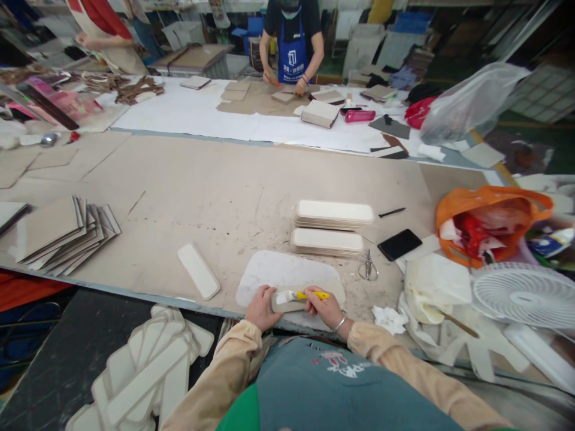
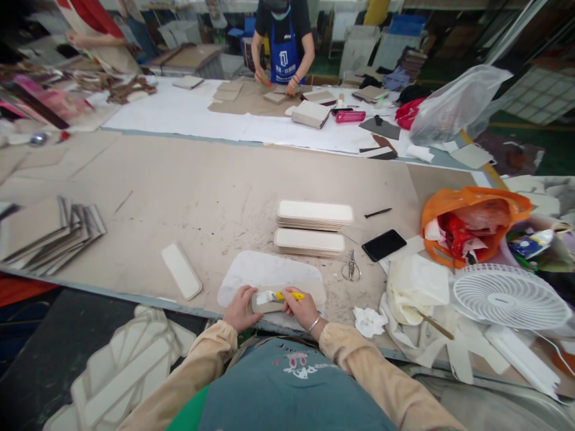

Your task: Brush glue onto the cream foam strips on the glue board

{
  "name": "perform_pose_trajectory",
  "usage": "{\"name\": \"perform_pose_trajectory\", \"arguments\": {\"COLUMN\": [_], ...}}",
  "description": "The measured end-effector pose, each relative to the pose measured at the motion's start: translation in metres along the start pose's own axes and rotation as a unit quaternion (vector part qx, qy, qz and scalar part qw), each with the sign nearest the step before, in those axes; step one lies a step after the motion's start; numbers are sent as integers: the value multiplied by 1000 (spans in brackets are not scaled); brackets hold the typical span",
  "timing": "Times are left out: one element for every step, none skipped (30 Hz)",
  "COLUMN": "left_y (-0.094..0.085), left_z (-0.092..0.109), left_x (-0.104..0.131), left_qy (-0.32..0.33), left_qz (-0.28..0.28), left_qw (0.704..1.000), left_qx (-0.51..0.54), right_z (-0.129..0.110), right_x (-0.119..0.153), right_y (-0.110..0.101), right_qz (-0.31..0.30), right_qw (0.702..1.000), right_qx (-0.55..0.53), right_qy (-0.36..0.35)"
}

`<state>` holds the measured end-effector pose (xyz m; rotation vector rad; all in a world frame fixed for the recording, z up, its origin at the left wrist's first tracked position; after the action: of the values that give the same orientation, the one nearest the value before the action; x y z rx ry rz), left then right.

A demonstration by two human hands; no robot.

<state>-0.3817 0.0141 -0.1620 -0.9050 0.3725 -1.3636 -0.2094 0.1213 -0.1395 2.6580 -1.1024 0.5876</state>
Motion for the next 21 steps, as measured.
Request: {"name": "perform_pose_trajectory", "arguments": {"left_y": [0, 1, 1, 1, 1, 1, 1, 1, 1, 1, 1, 1, 1, 1, 1, 1, 1, 1, 1, 1, 1], "left_z": [0, 0, -1, -1, 0, 0, 0, 0, 1, 1, 2, 2, 2, 2, 2, 2, 1, 1, 1, 2, 2], "left_x": [0, 0, 1, 1, 1, 1, 1, 0, 0, 0, 0, 0, -1, -1, 0, 0, 0, 0, 0, 1, 1], "left_qy": [-1, -2, -3, -3, -2, -1, 1, 2, 4, 8, 13, 17, 20, 21, 21, 19, 17, 17, 17, 16, 16], "left_qz": [-1, -2, -2, -1, 0, 1, 2, 3, 3, 3, 3, 4, 4, 4, 3, 2, 1, 0, -2, -2, -3], "left_qw": [1000, 1000, 1000, 1000, 1000, 1000, 1000, 1000, 1000, 1000, 1000, 1000, 1000, 1000, 1000, 1000, 999, 999, 999, 999, 999], "left_qx": [-3, -7, -11, -14, -17, -21, -23, -26, -27, -27, -27, -25, -23, -23, -23, -24, -26, -29, -31, -33, -34], "right_z": [0, 1, 1, 2, 2, 2, 3, 3, 3, 4, 4, 5, 5, 5, 5, 4, 3, 2, 0, -2, -5], "right_x": [2, 4, 7, 9, 12, 15, 18, 21, 24, 27, 31, 34, 37, 40, 44, 47, 50, 53, 55, 56, 56], "right_y": [-6, -13, -21, -29, -37, -46, -55, -64, -73, -82, -91, -99, -107, -114, -120, -124, -128, -129, -129, -125, -119], "right_qz": [10, 20, 30, 43, 57, 72, 88, 102, 117, 131, 146, 159, 173, 185, 196, 206, 215, 223, 228, 227, 219], "right_qw": [1000, 1000, 1000, 999, 998, 997, 996, 994, 992, 989, 987, 985, 982, 979, 977, 974, 971, 969, 968, 968, 971], "right_qx": [2, 3, 6, 10, 16, 24, 33, 44, 53, 61, 67, 72, 75, 80, 86, 94, 102, 108, 109, 104, 95], "right_qy": [1, 2, 3, 3, 2, 0, -3, -4, -5, -5, -5, -6, -10, -14, -16, -16, -14, -12, -11, -13, -17]}}
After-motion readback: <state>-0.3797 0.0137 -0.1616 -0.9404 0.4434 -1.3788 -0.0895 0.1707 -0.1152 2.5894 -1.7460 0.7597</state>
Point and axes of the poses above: each hand's wrist, its own x-axis away from the middle knuckle, its own y-axis out of the palm, z = x × y, the point moved 5 cm from there along -x, towards the middle knuckle, and after that the axes turned 4 degrees about -z, right-handed, at the moved point
